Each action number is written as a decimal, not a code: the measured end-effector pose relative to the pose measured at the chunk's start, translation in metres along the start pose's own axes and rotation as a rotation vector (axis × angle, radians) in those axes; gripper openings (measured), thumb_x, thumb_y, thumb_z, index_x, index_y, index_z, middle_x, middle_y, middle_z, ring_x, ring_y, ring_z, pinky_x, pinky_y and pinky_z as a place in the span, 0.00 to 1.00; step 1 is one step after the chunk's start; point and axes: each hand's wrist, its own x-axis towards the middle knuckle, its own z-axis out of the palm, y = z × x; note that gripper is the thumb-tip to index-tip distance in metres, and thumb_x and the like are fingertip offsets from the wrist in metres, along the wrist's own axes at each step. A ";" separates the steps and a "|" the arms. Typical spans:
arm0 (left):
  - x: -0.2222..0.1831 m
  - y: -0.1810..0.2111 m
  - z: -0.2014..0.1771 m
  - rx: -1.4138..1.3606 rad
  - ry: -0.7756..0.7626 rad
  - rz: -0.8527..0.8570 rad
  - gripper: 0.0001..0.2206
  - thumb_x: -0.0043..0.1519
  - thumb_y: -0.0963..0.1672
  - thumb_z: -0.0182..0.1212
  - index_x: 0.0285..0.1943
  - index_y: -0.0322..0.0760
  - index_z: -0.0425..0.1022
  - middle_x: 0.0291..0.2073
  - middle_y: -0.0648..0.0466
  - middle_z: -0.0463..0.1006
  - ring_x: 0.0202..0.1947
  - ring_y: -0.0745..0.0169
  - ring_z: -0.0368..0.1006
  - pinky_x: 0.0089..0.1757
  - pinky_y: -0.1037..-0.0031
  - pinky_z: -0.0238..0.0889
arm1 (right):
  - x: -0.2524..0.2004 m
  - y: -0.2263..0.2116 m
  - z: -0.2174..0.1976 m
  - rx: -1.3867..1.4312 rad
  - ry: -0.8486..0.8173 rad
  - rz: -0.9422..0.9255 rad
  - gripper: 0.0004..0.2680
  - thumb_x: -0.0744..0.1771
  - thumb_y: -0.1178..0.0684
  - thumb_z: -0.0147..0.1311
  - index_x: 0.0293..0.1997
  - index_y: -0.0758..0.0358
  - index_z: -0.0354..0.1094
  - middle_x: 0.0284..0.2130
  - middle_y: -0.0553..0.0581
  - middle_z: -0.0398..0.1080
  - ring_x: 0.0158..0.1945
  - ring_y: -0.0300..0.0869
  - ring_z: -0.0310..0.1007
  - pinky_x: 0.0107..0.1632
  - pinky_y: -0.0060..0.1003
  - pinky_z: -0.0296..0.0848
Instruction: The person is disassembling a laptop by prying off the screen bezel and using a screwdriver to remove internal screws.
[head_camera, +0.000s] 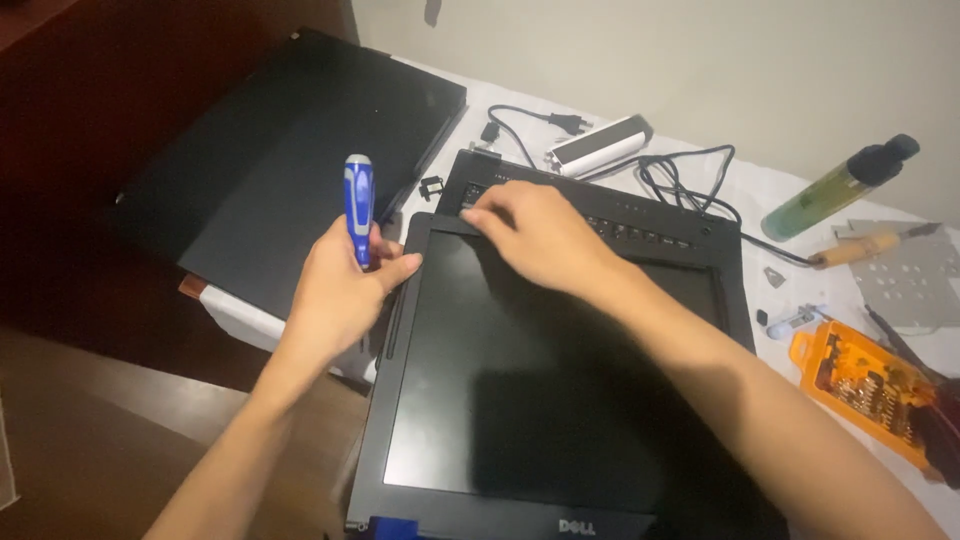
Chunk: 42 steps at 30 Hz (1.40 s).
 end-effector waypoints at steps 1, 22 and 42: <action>-0.001 0.001 0.000 -0.047 0.004 -0.017 0.15 0.55 0.41 0.74 0.40 0.35 0.67 0.39 0.43 0.83 0.37 0.56 0.80 0.35 0.68 0.73 | 0.003 0.000 0.003 -0.001 -0.004 0.002 0.11 0.70 0.48 0.49 0.50 0.59 0.76 0.43 0.59 0.78 0.50 0.52 0.79 0.51 0.46 0.77; -0.046 0.044 0.009 -0.653 -0.002 0.110 0.16 0.55 0.41 0.70 0.28 0.46 0.61 0.37 0.48 0.84 0.44 0.60 0.82 0.49 0.70 0.71 | -0.090 -0.050 -0.042 0.079 0.404 -0.295 0.08 0.67 0.48 0.57 0.40 0.58 0.81 0.37 0.51 0.83 0.40 0.38 0.83 0.46 0.31 0.74; -0.134 0.104 0.006 -0.603 -0.455 0.654 0.19 0.57 0.35 0.65 0.27 0.41 0.54 0.44 0.34 0.84 0.44 0.40 0.87 0.45 0.65 0.83 | -0.222 -0.077 -0.028 -0.026 0.741 -0.226 0.02 0.63 0.56 0.63 0.34 0.61 0.77 0.31 0.48 0.80 0.27 0.31 0.76 0.34 0.21 0.72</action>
